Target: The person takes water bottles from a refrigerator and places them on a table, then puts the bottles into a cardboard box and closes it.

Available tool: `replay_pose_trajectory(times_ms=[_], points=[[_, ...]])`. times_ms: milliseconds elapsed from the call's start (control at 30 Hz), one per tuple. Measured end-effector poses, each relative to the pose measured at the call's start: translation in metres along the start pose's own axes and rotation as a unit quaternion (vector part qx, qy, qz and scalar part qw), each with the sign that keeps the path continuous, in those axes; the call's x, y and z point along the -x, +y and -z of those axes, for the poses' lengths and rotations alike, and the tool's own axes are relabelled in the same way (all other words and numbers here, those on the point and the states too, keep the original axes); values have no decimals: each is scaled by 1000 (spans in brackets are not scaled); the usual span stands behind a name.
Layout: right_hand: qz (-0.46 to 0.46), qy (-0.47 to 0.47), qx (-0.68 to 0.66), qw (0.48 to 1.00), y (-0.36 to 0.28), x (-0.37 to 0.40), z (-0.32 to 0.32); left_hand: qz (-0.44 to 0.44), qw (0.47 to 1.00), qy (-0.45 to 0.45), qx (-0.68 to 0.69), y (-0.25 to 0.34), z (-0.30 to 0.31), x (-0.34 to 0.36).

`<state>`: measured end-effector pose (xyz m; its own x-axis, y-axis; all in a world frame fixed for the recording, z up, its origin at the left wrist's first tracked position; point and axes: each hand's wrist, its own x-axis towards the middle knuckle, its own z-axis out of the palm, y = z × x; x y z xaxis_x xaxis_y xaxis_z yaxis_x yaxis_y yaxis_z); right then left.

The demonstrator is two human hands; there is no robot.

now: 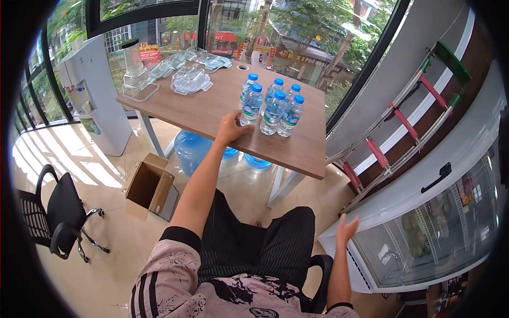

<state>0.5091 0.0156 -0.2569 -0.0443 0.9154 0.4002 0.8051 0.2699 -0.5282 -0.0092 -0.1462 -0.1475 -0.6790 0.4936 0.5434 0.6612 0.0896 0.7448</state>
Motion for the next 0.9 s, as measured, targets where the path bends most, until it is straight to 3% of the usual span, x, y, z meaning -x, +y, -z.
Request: replay_pose_trajectory(times_ms=[67,200,267,300,367,433,533,600,667,733,867,900], points=[[12,-225,17,974,6,15,-9,20,999,-21,18,-5,-3,-3],[79,-295,-56,951,14,34,-9,1,1000,16,6,-1,-4,2],[57,-449,37,891,16,37,-10,-32,991,128,19,6,-1,10],[62,-449,40,890,21,35,-16,-29,990,133,19,12,10,19],[-29,-566,-9,824,31,35,-30,-83,986,147,-6,16,39,51],[-11,-550,-13,835,33,34,-33,-145,977,139,-78,-11,76,92],[2,-543,-20,839,12,32,-33,-60,983,120,-123,-64,142,161],[-12,-555,-17,832,-5,28,-39,75,973,78,-205,-108,189,213],[-34,-581,1,813,-22,24,-46,131,956,71,-253,-138,227,267],[-20,-597,1,802,-37,24,-63,146,929,42,-338,-173,250,315],[-22,-627,49,778,-115,33,-61,223,908,-61,-350,-193,265,362],[-16,-633,57,772,-116,32,-73,277,894,-98,-337,-187,264,358]])
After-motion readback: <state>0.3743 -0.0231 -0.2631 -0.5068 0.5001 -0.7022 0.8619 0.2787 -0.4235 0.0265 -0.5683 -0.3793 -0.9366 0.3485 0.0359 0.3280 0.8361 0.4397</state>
